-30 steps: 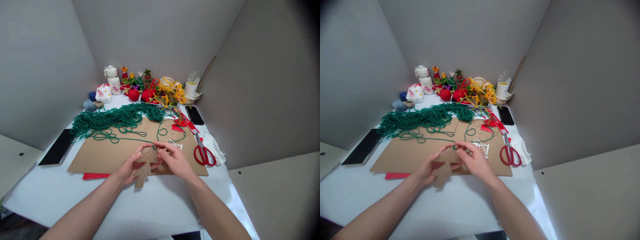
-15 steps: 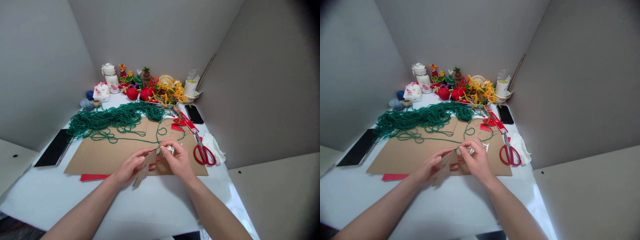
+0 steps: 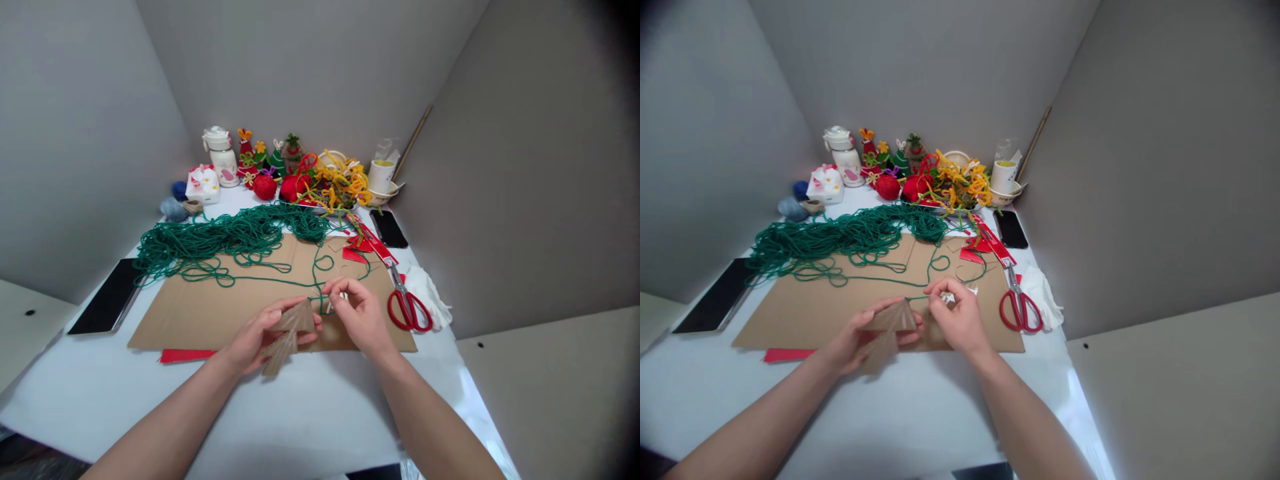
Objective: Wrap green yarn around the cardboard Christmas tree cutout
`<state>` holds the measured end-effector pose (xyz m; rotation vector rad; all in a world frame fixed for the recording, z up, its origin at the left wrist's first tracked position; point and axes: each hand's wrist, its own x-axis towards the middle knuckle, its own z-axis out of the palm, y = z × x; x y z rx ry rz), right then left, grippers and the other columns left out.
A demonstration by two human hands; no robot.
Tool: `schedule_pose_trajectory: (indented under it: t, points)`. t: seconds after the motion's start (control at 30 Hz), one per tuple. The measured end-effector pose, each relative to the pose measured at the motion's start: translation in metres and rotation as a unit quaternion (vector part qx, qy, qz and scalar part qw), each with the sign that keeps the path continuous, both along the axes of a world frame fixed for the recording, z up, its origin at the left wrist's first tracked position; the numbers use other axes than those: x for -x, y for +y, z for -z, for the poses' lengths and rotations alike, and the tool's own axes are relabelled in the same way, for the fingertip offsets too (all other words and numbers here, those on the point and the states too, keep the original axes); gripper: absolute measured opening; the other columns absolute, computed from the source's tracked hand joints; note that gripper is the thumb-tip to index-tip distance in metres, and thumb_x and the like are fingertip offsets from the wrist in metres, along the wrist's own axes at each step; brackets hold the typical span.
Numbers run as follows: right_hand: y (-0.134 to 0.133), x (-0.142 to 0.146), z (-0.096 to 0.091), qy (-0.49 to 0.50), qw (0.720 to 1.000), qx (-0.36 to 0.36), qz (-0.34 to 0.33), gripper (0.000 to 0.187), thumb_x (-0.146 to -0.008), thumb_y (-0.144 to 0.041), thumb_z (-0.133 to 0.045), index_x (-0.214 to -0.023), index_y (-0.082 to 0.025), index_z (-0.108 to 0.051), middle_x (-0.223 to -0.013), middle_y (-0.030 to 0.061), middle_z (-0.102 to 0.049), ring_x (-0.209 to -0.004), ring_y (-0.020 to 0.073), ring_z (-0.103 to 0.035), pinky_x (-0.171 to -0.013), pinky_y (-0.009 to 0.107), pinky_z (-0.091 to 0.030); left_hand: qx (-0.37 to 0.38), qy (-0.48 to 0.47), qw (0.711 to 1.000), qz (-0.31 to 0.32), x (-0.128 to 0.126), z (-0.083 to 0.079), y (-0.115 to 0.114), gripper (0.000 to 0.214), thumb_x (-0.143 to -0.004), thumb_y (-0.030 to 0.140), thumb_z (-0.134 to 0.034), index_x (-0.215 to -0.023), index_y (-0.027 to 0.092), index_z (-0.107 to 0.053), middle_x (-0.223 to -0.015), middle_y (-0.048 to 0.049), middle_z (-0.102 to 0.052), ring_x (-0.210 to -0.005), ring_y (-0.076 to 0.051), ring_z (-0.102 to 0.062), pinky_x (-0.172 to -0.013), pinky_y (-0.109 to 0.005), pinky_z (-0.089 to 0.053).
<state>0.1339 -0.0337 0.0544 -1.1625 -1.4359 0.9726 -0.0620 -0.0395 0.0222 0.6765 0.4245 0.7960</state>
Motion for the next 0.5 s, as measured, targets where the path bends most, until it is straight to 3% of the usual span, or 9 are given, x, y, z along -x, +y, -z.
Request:
schedule_pose_trajectory:
  t: [0.17,0.33,0.5]
  points:
    - [-0.0007,0.0012,-0.0037,-0.021,0.998,0.040,-0.049,0.006,-0.074,-0.014,-0.052,-0.074,-0.019,-0.050,-0.081,0.0023,-0.058,-0.081,0.0161,-0.055,-0.077,0.029,-0.042,-0.017,0.021,0.999,-0.022,-0.0002,0.0016,0.0003,0.041,-0.082,0.034,-0.052,-0.119,0.016,-0.057,-0.114,-0.0149,-0.064,-0.113,-0.031,-0.055,-0.100,-0.052,-0.037]
    - [-0.0027,0.0055,-0.0026,0.003,0.995,0.063,-0.080,0.025,-0.077,-0.022,-0.061,-0.100,-0.020,-0.051,-0.081,0.0006,-0.057,-0.072,0.0135,-0.055,-0.069,0.026,-0.044,-0.042,0.038,0.998,-0.032,-0.0016,0.0052,-0.0001,0.036,-0.084,0.031,-0.051,-0.116,0.019,-0.060,-0.123,-0.0115,-0.060,-0.111,-0.028,-0.056,-0.100,-0.047,-0.039]
    - [-0.0058,0.0072,-0.0003,-0.076,0.997,-0.006,-0.025,0.008,-0.082,-0.024,-0.057,-0.087,-0.019,-0.062,-0.071,0.0006,-0.059,-0.069,0.0143,-0.055,-0.071,0.028,-0.043,-0.056,0.050,0.996,-0.039,-0.0025,0.0049,-0.0001,0.036,-0.085,0.030,-0.050,-0.118,0.018,-0.059,-0.125,-0.0121,-0.058,-0.112,-0.028,-0.055,-0.099,-0.047,-0.040]
